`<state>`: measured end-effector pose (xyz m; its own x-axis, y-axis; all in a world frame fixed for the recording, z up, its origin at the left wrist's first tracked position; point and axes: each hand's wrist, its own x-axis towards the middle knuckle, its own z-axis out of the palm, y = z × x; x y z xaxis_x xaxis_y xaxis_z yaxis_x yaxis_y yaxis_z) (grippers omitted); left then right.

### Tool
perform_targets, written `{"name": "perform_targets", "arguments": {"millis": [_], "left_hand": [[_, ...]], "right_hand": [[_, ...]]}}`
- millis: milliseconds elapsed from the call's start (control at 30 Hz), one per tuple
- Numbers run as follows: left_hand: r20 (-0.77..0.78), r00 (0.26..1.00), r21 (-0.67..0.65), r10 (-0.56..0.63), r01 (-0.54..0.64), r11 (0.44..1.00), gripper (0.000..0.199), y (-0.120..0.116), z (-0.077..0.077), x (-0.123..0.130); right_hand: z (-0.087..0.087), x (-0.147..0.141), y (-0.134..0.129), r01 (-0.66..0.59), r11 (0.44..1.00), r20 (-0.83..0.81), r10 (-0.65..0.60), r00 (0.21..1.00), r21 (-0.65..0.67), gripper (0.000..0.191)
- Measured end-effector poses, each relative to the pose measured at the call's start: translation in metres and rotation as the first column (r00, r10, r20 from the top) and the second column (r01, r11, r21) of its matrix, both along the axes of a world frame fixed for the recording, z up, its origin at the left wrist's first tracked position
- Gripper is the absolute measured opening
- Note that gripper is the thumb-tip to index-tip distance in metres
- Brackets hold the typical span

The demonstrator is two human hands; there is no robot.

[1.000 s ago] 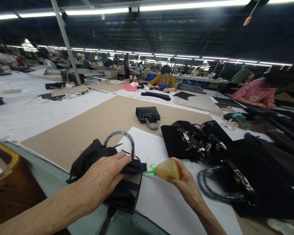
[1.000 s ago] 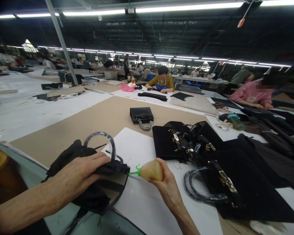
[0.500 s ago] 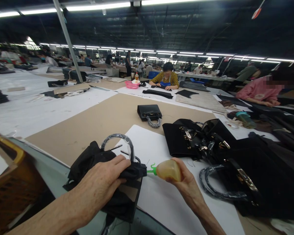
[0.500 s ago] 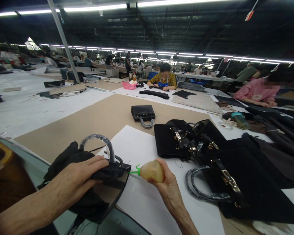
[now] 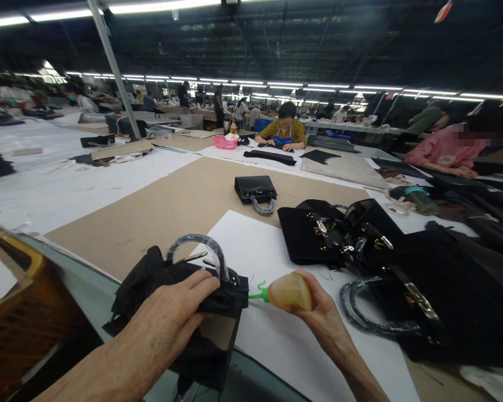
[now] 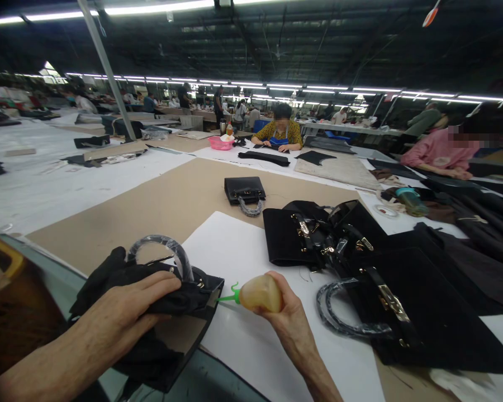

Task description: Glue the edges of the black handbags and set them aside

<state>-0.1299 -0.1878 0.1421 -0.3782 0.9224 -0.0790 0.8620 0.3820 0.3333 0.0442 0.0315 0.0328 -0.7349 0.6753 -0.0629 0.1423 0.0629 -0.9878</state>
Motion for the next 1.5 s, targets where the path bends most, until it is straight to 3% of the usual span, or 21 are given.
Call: {"name": "perform_targets", "arguments": {"millis": [233, 733, 1033, 1500], "left_hand": [[0.011, 1.0, 0.002, 0.019, -0.019, 1.0, 0.039, -0.003, -0.005, 0.002], [0.046, 0.997, 0.012, 0.055, -0.055, 0.998, 0.049, -0.013, -0.012, 0.013], [0.016, 0.999, 0.014, 0.047, -0.047, 0.999, 0.051, -0.016, -0.012, 0.017], [0.007, 0.999, 0.05, 0.033, -0.034, 0.998, 0.049, -0.021, -0.017, 0.019]], "right_hand": [[-0.006, -0.005, 0.001, 0.049, 0.999, -0.018, -0.049, 0.999, -0.009, 0.054], [-0.013, 0.008, -0.001, -0.028, 0.995, -0.026, 0.026, 0.999, -0.091, 0.059], [-0.006, 0.012, -0.006, -0.064, 0.987, -0.042, 0.058, 0.997, -0.146, 0.052], [-0.009, 0.014, -0.01, -0.086, 0.957, -0.027, 0.081, 0.996, -0.278, 0.047]]}}
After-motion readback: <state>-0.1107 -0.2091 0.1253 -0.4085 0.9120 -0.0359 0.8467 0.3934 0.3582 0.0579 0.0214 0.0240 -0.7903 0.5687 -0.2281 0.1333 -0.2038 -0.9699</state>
